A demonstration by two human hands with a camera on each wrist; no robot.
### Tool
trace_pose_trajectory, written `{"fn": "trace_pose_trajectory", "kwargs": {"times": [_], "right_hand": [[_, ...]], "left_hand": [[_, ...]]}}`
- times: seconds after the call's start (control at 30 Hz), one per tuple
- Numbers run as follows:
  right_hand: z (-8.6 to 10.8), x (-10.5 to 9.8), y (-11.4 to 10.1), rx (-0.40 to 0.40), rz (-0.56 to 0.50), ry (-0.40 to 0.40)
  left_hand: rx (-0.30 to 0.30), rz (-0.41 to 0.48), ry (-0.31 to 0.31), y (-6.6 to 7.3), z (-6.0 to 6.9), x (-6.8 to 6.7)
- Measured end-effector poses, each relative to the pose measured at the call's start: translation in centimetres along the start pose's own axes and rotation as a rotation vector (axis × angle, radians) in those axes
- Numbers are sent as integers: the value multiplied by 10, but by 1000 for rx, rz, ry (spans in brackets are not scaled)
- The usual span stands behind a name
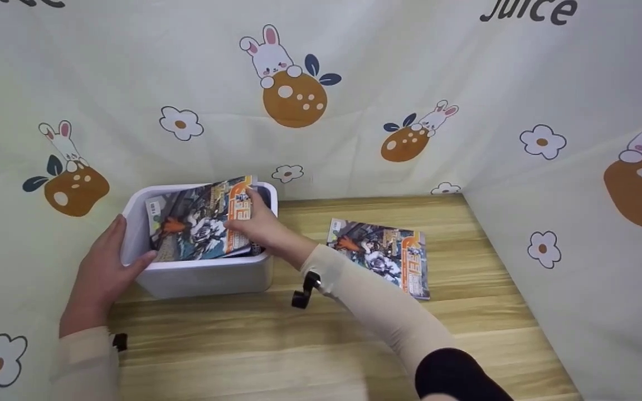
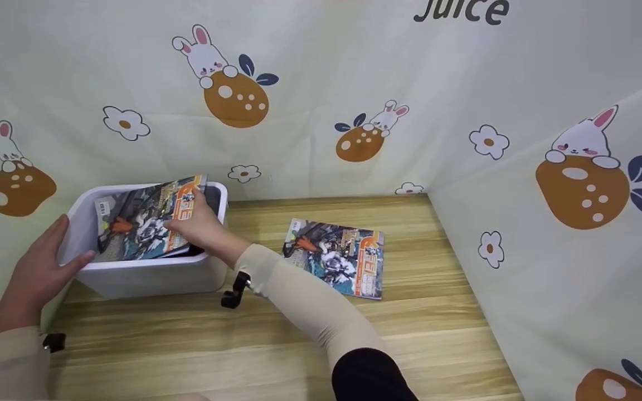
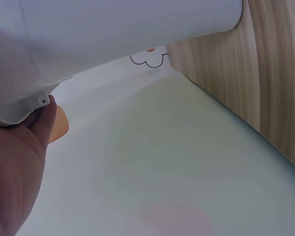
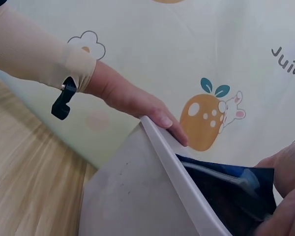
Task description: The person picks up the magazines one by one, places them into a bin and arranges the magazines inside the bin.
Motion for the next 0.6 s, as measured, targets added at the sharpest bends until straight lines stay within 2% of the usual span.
{"fn": "trace_pose_trajectory", "kwargs": {"times": [0.2, 0.3, 0.4, 0.6], "right_hand": [[10, -6, -5, -25, 92, -75], [13, -10, -7, -48, 98, -102], [14, -15, -10, -75, 98, -98], [14, -34, -13, -133, 100, -35]], "left_hand": [[1, 2, 3, 0, -2, -1], [2, 4, 2, 1, -2, -1], [6, 8, 5, 2, -2, -1], [25, 16, 22, 1, 0, -1]]}}
Point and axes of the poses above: each hand's wrist, its own z-axis away from the middle knuckle, its own x-axis out of the palm, y = z × x, the point moved 7 cm from there along -z, towards the middle knuckle, and after that the axes turned 12 degrees about -x, right-handed, at the moved point
